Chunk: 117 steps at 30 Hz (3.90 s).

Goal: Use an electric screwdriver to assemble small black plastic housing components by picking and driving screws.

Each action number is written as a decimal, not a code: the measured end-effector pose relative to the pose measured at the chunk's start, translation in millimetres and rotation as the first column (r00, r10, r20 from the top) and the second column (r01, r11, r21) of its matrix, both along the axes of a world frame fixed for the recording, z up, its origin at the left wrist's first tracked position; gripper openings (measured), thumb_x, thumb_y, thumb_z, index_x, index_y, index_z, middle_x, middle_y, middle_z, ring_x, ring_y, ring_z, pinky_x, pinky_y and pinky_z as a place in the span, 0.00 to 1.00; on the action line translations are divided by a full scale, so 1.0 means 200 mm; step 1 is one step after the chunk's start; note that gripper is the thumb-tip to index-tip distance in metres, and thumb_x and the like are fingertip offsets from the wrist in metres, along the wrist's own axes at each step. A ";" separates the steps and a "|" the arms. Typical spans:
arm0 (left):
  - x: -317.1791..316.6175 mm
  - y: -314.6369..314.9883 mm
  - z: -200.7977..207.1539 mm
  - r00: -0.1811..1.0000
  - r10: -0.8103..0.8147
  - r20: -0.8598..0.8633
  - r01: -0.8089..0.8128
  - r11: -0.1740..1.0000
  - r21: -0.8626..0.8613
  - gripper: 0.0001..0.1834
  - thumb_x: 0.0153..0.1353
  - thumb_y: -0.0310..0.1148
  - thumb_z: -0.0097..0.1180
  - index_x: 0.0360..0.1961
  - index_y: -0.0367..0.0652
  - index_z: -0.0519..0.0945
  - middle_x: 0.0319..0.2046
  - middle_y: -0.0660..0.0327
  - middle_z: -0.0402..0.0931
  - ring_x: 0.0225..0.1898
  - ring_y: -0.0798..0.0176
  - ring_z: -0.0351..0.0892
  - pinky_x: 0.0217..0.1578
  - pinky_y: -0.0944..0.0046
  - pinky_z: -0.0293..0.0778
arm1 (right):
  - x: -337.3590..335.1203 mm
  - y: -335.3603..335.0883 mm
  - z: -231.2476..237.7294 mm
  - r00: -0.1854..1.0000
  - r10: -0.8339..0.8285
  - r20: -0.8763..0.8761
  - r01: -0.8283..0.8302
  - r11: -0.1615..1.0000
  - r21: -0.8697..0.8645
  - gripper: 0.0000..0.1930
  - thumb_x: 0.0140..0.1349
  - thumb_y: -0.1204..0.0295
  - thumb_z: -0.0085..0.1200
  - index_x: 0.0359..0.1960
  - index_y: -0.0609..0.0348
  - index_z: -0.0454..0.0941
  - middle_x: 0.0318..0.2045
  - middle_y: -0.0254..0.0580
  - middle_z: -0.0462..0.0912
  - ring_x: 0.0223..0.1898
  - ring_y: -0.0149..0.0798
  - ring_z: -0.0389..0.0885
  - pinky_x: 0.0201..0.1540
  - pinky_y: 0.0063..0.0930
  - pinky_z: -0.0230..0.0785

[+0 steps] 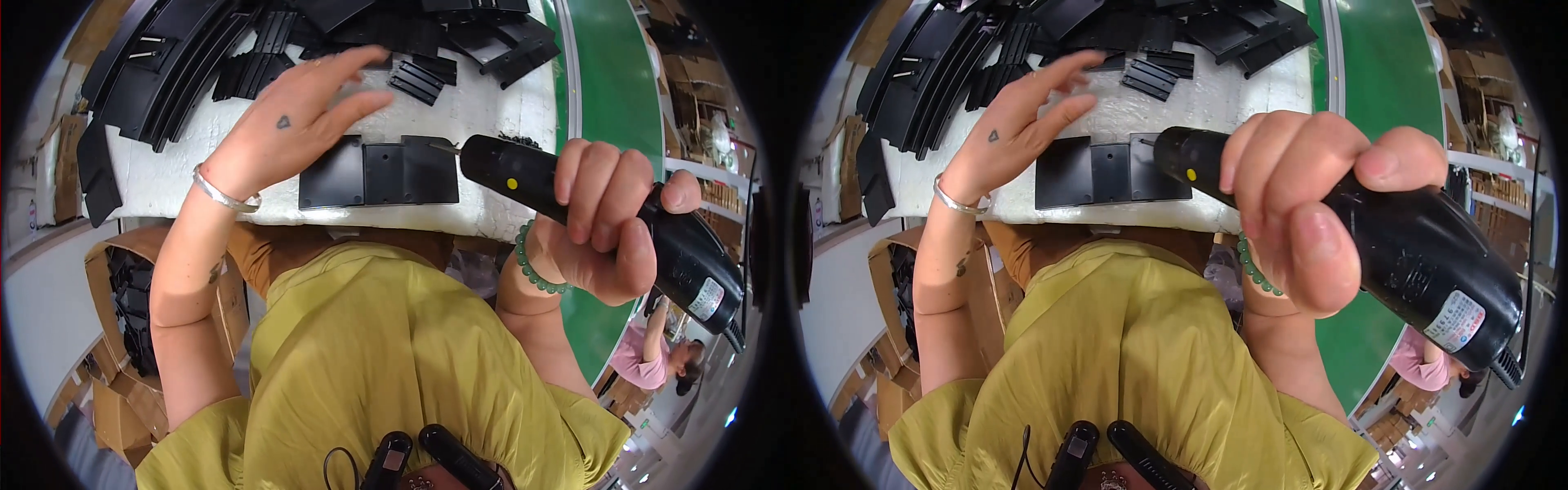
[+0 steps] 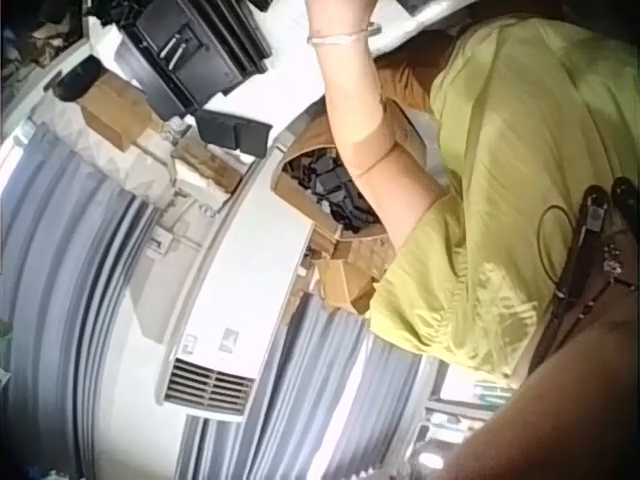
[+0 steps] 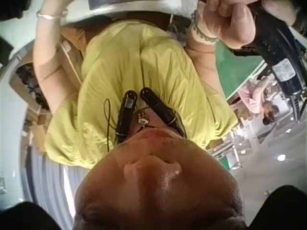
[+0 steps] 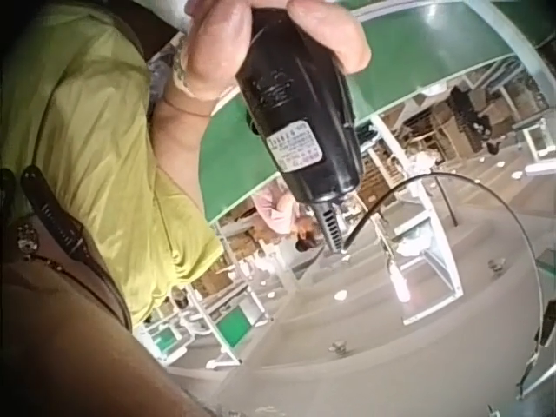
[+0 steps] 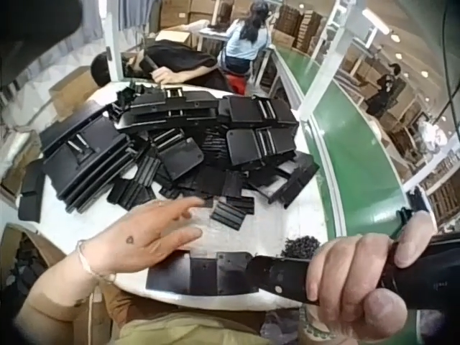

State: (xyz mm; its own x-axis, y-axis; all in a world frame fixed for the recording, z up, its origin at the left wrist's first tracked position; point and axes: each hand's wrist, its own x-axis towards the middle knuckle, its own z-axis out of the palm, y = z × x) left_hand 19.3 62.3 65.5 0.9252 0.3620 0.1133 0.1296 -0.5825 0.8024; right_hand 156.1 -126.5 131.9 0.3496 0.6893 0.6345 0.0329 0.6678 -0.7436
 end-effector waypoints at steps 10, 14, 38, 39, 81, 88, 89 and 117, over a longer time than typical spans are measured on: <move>-0.08 -0.10 -0.12 0.982 -0.130 -0.135 0.133 0.991 0.014 0.22 0.45 0.39 0.65 0.41 0.42 0.76 0.28 0.53 0.76 0.31 0.48 0.73 0.34 0.58 0.69 | -0.13 0.12 -0.04 0.999 0.035 0.023 -0.032 0.991 -0.130 0.18 0.51 0.75 0.43 0.46 0.52 0.61 0.16 0.30 0.65 0.15 0.27 0.63 0.27 0.25 0.61; -0.05 -0.10 -0.10 0.958 -0.153 -0.243 0.144 0.988 -0.056 0.21 0.45 0.37 0.65 0.41 0.43 0.76 0.28 0.52 0.77 0.32 0.47 0.74 0.35 0.57 0.69 | -0.13 0.13 -0.04 0.998 0.045 0.049 -0.038 0.988 -0.147 0.18 0.50 0.75 0.43 0.45 0.52 0.61 0.16 0.30 0.64 0.15 0.28 0.63 0.27 0.26 0.61; -0.03 -0.08 -0.12 0.909 -0.217 -0.355 0.164 0.971 -0.173 0.22 0.47 0.42 0.61 0.44 0.48 0.78 0.34 0.57 0.78 0.45 0.54 0.74 0.43 0.59 0.68 | -0.19 0.27 -0.07 0.984 0.050 0.170 0.000 0.960 -0.281 0.14 0.51 0.79 0.48 0.38 0.57 0.59 0.15 0.36 0.65 0.14 0.30 0.60 0.22 0.26 0.59; -0.03 -0.09 -0.11 0.910 -0.221 -0.351 0.169 0.970 -0.173 0.22 0.47 0.42 0.61 0.44 0.48 0.78 0.34 0.57 0.78 0.45 0.54 0.74 0.43 0.59 0.68 | -0.19 0.27 -0.07 0.985 0.058 0.161 -0.011 0.960 -0.279 0.14 0.51 0.79 0.48 0.38 0.57 0.59 0.15 0.36 0.65 0.14 0.30 0.60 0.22 0.26 0.59; 0.12 -0.29 -0.03 0.910 -0.131 0.394 0.184 0.978 -0.098 0.06 0.40 0.27 0.65 0.23 0.41 0.82 0.22 0.62 0.78 0.38 0.60 0.74 0.36 0.64 0.71 | -0.04 -0.16 0.13 0.998 -0.058 0.028 0.057 0.998 0.023 0.15 0.51 0.74 0.47 0.43 0.55 0.66 0.16 0.25 0.69 0.17 0.22 0.68 0.27 0.20 0.61; 0.05 -0.24 -0.06 0.905 -0.298 0.305 0.390 0.866 -0.312 0.05 0.43 0.27 0.64 0.24 0.41 0.83 0.22 0.64 0.79 0.43 0.60 0.76 0.38 0.65 0.72 | -0.12 -0.12 0.12 0.996 -0.025 0.082 0.022 0.999 0.040 0.15 0.45 0.74 0.53 0.37 0.52 0.66 0.13 0.23 0.71 0.13 0.19 0.68 0.21 0.11 0.63; 0.04 -0.24 -0.07 0.909 -0.291 0.300 0.382 0.868 -0.316 0.05 0.43 0.27 0.64 0.24 0.41 0.83 0.22 0.64 0.79 0.43 0.60 0.76 0.38 0.65 0.72 | -0.13 -0.11 0.11 0.995 0.030 0.093 -0.035 0.998 0.055 0.15 0.44 0.74 0.53 0.36 0.52 0.66 0.13 0.23 0.72 0.12 0.19 0.69 0.20 0.10 0.64; -0.05 -0.08 -0.15 0.982 -0.091 -0.163 0.116 0.982 0.149 0.23 0.46 0.45 0.62 0.41 0.43 0.78 0.33 0.52 0.77 0.39 0.49 0.75 0.40 0.55 0.71 | -0.27 0.16 -0.04 0.993 0.100 0.065 -0.074 0.946 -0.315 0.13 0.51 0.78 0.47 0.36 0.53 0.57 0.16 0.33 0.65 0.16 0.29 0.62 0.24 0.26 0.59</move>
State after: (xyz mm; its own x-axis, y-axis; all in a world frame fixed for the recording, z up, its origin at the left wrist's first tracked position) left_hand 8.8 46.7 36.1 0.9675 0.2525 0.0139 0.1772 -0.7161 0.6751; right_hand 101.4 -95.1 124.2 0.2370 0.8823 0.4067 0.0519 0.4065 -0.9122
